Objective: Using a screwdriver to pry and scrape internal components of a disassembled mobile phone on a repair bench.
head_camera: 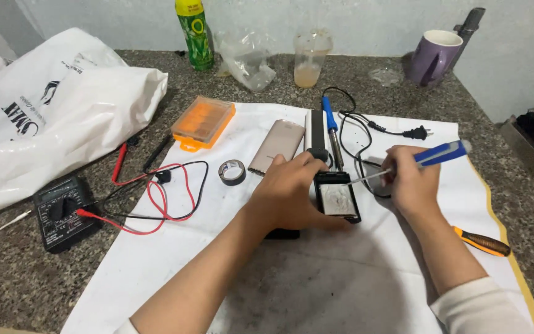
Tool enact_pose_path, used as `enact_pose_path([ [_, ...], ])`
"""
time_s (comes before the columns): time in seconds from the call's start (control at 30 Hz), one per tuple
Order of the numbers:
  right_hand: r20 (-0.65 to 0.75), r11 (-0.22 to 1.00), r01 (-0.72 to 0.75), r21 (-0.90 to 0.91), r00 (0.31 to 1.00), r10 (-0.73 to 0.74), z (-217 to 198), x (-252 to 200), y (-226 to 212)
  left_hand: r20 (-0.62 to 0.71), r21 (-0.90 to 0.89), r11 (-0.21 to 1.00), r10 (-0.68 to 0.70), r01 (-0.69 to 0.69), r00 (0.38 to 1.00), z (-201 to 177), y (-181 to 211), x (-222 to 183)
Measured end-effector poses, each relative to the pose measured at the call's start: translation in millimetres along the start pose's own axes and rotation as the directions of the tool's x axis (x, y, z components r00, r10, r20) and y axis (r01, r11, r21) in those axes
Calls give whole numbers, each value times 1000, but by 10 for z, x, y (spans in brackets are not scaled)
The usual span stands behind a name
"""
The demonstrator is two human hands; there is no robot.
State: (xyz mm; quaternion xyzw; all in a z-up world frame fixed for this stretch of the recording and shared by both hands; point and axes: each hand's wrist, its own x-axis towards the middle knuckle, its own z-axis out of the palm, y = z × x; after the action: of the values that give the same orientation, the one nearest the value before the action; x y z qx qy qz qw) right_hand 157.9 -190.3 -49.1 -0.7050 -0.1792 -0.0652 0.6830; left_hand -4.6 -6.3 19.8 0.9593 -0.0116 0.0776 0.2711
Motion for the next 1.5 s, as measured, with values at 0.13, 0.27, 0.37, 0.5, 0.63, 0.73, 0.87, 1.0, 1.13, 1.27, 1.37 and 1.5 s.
enact_pose_path([
  [0.13, 44, 999, 41, -16, 998, -40, 81, -139, -227, 8, -18, 1000, 10, -10, 1000, 1, -43, 18],
  [0.27, 200, 976, 180, -119, 968, -154, 193, -267, -418, -16, -25, 999, 38, -38, 999, -6, -58, 18],
  [0.37, 248, 972, 193, -137, 956, -155, 212, -268, -414, -22, -8, 999, 31, -31, 999, -6, -77, 40],
  [0.5, 193, 990, 129, -52, 974, -117, 160, -210, -276, 7, -39, 999, 3, -3, 1000, -50, -35, 19],
  [0.63, 257, 1000, -5, 13, 966, 2, 237, -304, -528, 41, -27, 999, -39, 40, 998, -72, -42, 35],
  [0.73, 288, 999, -37, -13, 957, 39, 254, -321, -461, 5, -82, 996, 17, -17, 1000, -69, -53, 26],
  [0.87, 245, 999, -47, -18, 968, 49, 167, -296, -370, 28, -47, 999, 3, -2, 1000, -71, -64, 25],
  [1.0, 286, 995, -66, -78, 954, 86, 98, -447, -554, 15, -24, 999, 28, -28, 1000, -26, -108, 51],
  [1.13, 356, 989, 3, -146, 933, 50, 83, -340, -572, 39, -19, 1000, 26, -25, 999, -31, -112, 50],
  [1.27, 325, 994, -60, -93, 942, 87, 155, -238, -632, 54, -16, 1000, 20, -19, 998, -55, -91, 49],
  [1.37, 283, 995, -93, -25, 954, 97, 255, -164, -544, 57, -29, 999, 16, -14, 998, -51, -76, 35],
  [1.5, 214, 980, -183, 75, 963, 164, 283, -82, -249, -2, -45, 997, 61, -61, 998, 24, -150, 59],
])
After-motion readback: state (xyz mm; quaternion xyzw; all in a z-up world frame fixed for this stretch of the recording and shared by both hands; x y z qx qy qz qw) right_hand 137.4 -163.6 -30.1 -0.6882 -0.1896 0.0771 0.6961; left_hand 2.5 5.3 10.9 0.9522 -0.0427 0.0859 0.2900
